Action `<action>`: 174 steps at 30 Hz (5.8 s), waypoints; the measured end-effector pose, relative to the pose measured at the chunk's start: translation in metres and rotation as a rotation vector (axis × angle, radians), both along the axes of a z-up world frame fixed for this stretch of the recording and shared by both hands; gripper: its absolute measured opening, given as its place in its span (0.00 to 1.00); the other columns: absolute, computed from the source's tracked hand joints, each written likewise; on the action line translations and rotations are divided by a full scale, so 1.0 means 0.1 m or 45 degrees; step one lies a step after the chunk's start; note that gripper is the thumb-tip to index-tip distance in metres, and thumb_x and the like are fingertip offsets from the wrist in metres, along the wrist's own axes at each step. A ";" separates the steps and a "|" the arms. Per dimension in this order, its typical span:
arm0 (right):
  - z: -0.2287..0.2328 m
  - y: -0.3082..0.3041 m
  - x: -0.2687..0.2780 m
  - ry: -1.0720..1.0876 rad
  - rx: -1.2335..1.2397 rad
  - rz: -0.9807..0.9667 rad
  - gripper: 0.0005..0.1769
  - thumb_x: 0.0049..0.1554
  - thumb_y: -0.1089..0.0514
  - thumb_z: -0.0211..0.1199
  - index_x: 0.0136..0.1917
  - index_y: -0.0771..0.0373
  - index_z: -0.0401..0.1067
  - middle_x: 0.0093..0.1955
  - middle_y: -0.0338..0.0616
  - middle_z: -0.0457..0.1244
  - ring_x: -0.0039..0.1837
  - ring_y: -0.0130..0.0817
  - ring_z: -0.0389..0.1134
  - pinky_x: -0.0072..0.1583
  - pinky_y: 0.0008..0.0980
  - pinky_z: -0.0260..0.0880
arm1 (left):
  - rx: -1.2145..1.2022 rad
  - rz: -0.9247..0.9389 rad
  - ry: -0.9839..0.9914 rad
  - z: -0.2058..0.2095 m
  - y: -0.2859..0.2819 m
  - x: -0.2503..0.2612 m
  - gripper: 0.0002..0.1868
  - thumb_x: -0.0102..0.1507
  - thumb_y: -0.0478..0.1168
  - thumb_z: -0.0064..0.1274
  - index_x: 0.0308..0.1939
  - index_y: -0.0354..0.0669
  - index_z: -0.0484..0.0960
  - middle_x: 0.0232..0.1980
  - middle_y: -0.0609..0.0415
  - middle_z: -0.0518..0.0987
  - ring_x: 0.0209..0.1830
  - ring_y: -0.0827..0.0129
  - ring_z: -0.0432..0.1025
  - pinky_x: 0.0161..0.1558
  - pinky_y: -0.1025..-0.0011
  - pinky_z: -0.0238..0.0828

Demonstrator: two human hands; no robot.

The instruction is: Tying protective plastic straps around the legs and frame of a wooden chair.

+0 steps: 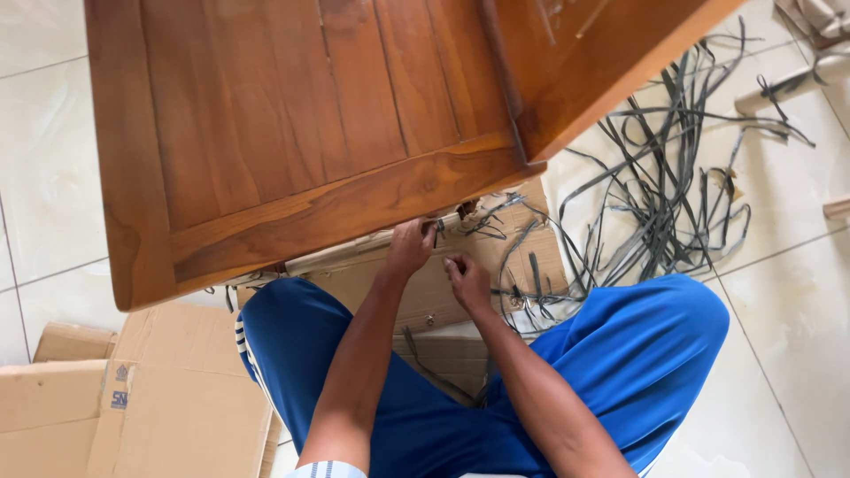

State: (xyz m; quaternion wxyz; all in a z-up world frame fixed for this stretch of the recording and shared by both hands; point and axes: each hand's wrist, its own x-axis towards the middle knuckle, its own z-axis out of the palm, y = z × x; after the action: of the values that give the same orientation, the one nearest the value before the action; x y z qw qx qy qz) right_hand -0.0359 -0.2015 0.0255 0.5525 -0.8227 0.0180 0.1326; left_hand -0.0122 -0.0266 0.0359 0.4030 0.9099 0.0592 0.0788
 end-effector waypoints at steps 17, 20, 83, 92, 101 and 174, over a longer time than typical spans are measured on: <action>-0.62 -1.58 0.46 -0.250 -0.491 -0.350 0.12 0.58 0.53 0.63 0.54 0.60 0.76 0.52 0.52 0.69 0.54 0.48 0.72 0.57 0.44 0.71 | 0.059 -0.698 -0.089 0.43 -1.17 -0.36 0.07 0.63 0.38 0.54 0.44 0.46 0.83 0.43 0.48 0.80 0.50 0.50 0.73 0.50 0.56 0.72; -0.68 -2.03 0.66 -0.369 -0.715 -0.364 0.16 0.55 0.55 0.63 0.56 0.62 0.74 0.57 0.55 0.66 0.62 0.55 0.67 0.64 0.47 0.67 | 0.104 -0.761 0.036 0.38 -1.27 -0.41 0.07 0.64 0.41 0.54 0.42 0.44 0.81 0.44 0.48 0.80 0.51 0.49 0.73 0.51 0.55 0.71; 0.02 -0.52 -0.04 0.581 0.210 0.311 0.14 0.59 0.45 0.64 0.47 0.56 0.77 0.40 0.34 0.67 0.37 0.24 0.63 0.37 0.29 0.59 | -1.543 0.382 0.396 -0.93 -0.64 -0.54 0.13 0.70 0.44 0.48 0.47 0.41 0.84 0.33 0.59 0.80 0.24 0.76 0.68 0.26 0.72 0.65; -0.04 -0.17 -0.06 0.565 0.580 0.101 0.17 0.64 0.47 0.58 0.58 0.56 0.78 0.47 0.30 0.71 0.45 0.20 0.65 0.46 0.23 0.62 | -0.370 0.288 0.254 -0.43 -0.65 -0.95 0.13 0.64 0.44 0.51 0.40 0.42 0.88 0.31 0.45 0.84 0.35 0.51 0.81 0.40 0.56 0.77; -0.40 0.08 -0.07 0.542 0.649 0.142 0.13 0.63 0.54 0.62 0.57 0.62 0.73 0.41 0.40 0.69 0.41 0.26 0.68 0.41 0.27 0.66 | 0.236 0.132 0.264 0.12 -0.04 -0.94 0.12 0.63 0.46 0.53 0.37 0.44 0.86 0.43 0.42 0.83 0.47 0.46 0.76 0.50 0.49 0.72; 0.03 0.96 -0.05 0.169 0.430 0.198 0.13 0.63 0.54 0.63 0.40 0.64 0.73 0.33 0.32 0.61 0.36 0.19 0.57 0.38 0.26 0.58 | -0.282 0.486 -0.062 0.12 0.73 -0.55 0.17 0.63 0.48 0.59 0.45 0.37 0.85 0.40 0.42 0.85 0.38 0.49 0.79 0.42 0.56 0.74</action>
State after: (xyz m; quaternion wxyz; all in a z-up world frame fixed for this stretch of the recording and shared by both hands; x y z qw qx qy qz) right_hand -0.0413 -0.1052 0.0289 0.6683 -0.7067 -0.0316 0.2301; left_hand -0.0667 0.0468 0.0478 0.4796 0.8301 0.2290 0.1687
